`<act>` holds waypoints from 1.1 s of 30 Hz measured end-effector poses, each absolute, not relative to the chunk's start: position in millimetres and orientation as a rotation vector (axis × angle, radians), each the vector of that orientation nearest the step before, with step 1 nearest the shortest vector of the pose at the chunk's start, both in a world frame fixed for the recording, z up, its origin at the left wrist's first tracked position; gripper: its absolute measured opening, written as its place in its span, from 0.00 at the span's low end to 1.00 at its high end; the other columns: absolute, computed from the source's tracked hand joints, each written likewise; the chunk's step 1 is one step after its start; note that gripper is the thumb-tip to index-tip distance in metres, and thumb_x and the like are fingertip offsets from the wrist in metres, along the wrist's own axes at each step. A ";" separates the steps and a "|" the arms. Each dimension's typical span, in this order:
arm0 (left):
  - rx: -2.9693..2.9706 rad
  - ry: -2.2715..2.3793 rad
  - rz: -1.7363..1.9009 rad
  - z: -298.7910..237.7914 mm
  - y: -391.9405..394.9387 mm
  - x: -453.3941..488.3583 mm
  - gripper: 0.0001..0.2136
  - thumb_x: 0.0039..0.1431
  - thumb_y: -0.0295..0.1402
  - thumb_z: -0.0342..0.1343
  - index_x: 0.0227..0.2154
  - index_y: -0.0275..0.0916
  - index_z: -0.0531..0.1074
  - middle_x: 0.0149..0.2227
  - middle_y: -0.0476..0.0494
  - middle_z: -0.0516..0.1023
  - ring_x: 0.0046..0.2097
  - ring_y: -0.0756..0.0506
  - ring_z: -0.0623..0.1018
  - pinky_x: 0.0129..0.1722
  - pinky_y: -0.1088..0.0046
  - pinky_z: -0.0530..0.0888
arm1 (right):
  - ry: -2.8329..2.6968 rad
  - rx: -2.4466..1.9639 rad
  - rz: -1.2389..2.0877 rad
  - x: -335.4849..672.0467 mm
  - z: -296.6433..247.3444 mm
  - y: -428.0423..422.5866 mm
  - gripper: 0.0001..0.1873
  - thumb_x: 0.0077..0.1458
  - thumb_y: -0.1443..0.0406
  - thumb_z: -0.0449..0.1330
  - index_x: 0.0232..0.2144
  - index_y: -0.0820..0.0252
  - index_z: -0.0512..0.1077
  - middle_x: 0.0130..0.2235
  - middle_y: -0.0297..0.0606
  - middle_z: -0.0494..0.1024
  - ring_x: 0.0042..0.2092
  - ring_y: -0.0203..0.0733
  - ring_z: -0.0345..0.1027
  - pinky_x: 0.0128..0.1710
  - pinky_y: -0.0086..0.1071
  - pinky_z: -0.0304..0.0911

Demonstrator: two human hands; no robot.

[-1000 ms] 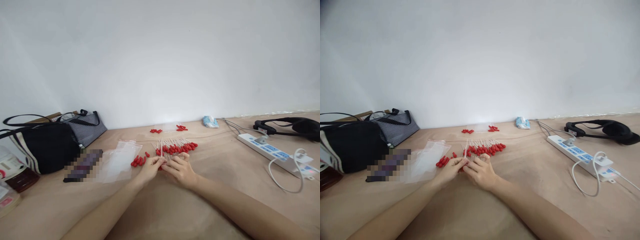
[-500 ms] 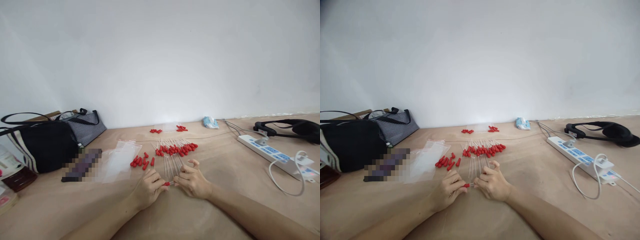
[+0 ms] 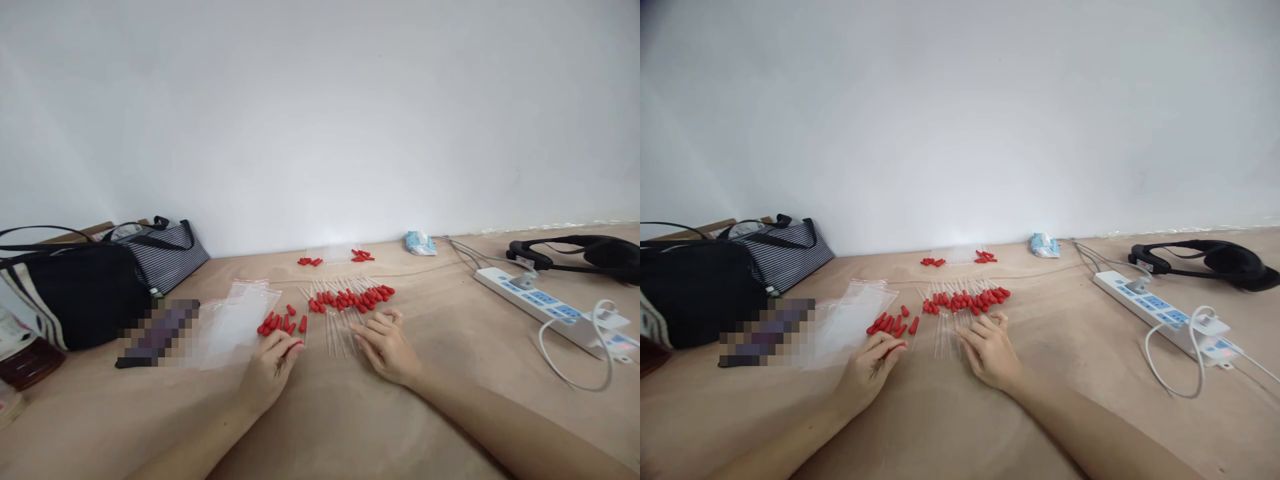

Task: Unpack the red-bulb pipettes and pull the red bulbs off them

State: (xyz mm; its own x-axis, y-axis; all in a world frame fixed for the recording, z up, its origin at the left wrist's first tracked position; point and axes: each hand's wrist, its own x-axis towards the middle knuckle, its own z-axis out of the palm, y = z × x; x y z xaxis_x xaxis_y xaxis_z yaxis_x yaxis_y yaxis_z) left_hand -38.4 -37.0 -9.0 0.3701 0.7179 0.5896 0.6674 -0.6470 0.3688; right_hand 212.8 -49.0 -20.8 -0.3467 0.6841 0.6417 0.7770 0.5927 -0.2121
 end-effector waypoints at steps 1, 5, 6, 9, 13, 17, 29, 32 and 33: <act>2.494 1.360 1.164 -5.6 -32.7 -40.1 0.11 0.59 0.35 0.44 0.33 0.39 0.71 0.29 0.46 0.69 0.31 0.49 0.70 0.30 0.75 0.68 | -2.091 -1.184 -0.160 209.7 -20.7 -46.3 0.16 0.54 0.70 0.46 0.42 0.58 0.68 0.28 0.35 0.72 0.34 0.38 0.61 0.44 0.38 0.43; 2.319 1.658 1.130 8.7 -6.9 -46.2 0.12 0.53 0.34 0.47 0.39 0.38 0.67 0.29 0.48 0.69 0.27 0.50 0.70 0.27 0.75 0.68 | -1.994 -1.353 -0.134 195.8 -19.2 -33.1 0.14 0.48 0.72 0.48 0.37 0.60 0.67 0.27 0.33 0.73 0.33 0.36 0.62 0.43 0.36 0.43; 2.282 1.725 1.078 11.6 0.1 -47.9 0.12 0.51 0.34 0.48 0.39 0.38 0.65 0.28 0.50 0.69 0.25 0.51 0.70 0.26 0.75 0.68 | -1.984 -1.388 -0.142 192.9 -18.9 -29.9 0.11 0.47 0.72 0.49 0.33 0.59 0.68 0.25 0.33 0.72 0.33 0.36 0.62 0.43 0.36 0.42; 2.249 1.855 0.861 17.7 16.7 -50.9 0.10 0.48 0.34 0.51 0.34 0.39 0.63 0.24 0.54 0.68 0.25 0.50 0.70 0.27 0.75 0.67 | -2.002 -1.440 -0.198 185.3 -18.7 -22.6 0.08 0.47 0.73 0.50 0.25 0.59 0.68 0.26 0.34 0.72 0.33 0.36 0.62 0.40 0.36 0.42; 2.359 1.902 0.698 21.0 27.8 -42.7 0.10 0.47 0.41 0.54 0.26 0.39 0.66 0.28 0.48 0.71 0.33 0.46 0.72 0.33 0.71 0.67 | -2.077 -1.453 -0.222 176.1 -19.7 -21.2 0.08 0.48 0.72 0.51 0.26 0.59 0.69 0.30 0.36 0.73 0.35 0.38 0.62 0.38 0.36 0.42; 2.448 1.927 0.650 21.8 34.4 -22.6 0.14 0.49 0.46 0.52 0.20 0.40 0.69 0.30 0.46 0.72 0.39 0.42 0.71 0.39 0.65 0.65 | -2.106 -1.469 -0.167 170.4 -18.3 -27.0 0.08 0.53 0.65 0.51 0.30 0.58 0.71 0.32 0.38 0.72 0.37 0.40 0.62 0.38 0.37 0.42; 2.389 1.932 0.749 16.8 36.5 -6.8 0.11 0.50 0.38 0.53 0.17 0.39 0.71 0.30 0.45 0.70 0.39 0.42 0.69 0.39 0.65 0.66 | -1.921 -1.369 -0.076 197.7 -25.4 -35.8 0.13 0.56 0.60 0.49 0.31 0.56 0.72 0.32 0.37 0.70 0.37 0.40 0.63 0.42 0.40 0.46; 2.490 1.808 0.919 18.3 13.3 -19.5 0.10 0.50 0.36 0.53 0.19 0.38 0.70 0.31 0.44 0.69 0.38 0.44 0.68 0.39 0.66 0.66 | -1.919 -1.284 -0.163 213.2 -28.0 -36.3 0.13 0.55 0.61 0.50 0.38 0.58 0.71 0.37 0.41 0.70 0.41 0.42 0.62 0.42 0.38 0.49; 2.571 1.679 0.979 17.4 4.2 -23.4 0.09 0.50 0.35 0.53 0.19 0.37 0.69 0.30 0.45 0.69 0.37 0.44 0.68 0.39 0.66 0.66 | -1.937 -1.245 -0.202 216.8 -27.5 -36.9 0.15 0.54 0.61 0.50 0.42 0.59 0.69 0.40 0.43 0.69 0.44 0.43 0.61 0.42 0.38 0.50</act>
State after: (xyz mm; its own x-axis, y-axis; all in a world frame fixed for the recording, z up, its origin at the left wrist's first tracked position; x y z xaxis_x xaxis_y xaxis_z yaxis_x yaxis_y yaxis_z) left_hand -23.4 4.2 17.4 0.2741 0.8050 0.5261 0.8543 -0.4551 0.2512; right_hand 216.8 -36.9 -27.5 -0.1892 0.6915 0.6971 0.8206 0.5012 -0.2745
